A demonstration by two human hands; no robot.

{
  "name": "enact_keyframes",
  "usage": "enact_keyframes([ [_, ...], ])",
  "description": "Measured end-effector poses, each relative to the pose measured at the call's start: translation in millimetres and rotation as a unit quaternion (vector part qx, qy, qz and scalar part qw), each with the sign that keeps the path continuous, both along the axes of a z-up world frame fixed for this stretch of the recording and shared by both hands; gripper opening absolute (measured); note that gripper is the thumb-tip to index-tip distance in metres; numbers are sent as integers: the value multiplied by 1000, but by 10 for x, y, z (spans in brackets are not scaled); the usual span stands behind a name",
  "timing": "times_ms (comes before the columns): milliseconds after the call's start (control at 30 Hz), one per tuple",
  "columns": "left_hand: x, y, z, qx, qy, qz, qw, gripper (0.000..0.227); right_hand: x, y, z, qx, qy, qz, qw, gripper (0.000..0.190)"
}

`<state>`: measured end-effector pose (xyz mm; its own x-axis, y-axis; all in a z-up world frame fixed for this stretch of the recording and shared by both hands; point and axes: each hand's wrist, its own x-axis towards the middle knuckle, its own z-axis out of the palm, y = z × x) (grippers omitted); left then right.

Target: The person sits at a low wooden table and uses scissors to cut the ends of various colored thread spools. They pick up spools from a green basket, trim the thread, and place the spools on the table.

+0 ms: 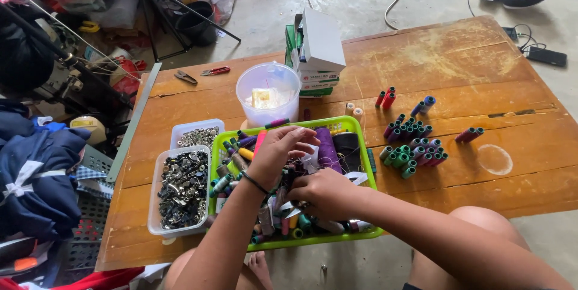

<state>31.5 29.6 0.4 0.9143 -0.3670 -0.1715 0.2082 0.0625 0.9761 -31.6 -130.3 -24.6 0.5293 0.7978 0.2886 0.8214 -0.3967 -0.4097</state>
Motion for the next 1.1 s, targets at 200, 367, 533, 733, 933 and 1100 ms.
enact_keyframes([
  [200, 54, 29, -101, -33, 24, 23, 999, 33, -26, -76, -32, -36, -31, -12, 999, 28],
  [367, 55, 33, -107, -100, 15, 66, 993, 37, 170, -475, 246, 98, 65, -65, 991, 22],
  [533, -58, -66, -71, -141, -29, 26, 989, 46, 286, -796, 248, 280, 130, -190, 932, 24],
  [733, -199, -186, -74, -101, -110, -59, 987, 41, 296, -855, 300, 362, 223, -232, 875, 22],
  [933, -263, -227, -11, 28, -219, -22, 975, 11, 280, -861, 428, 404, 232, -283, 838, 20],
  [1100, -267, -264, -214, 152, -458, -36, 875, 14, 331, -940, 416, 405, 207, -334, 826, 24],
])
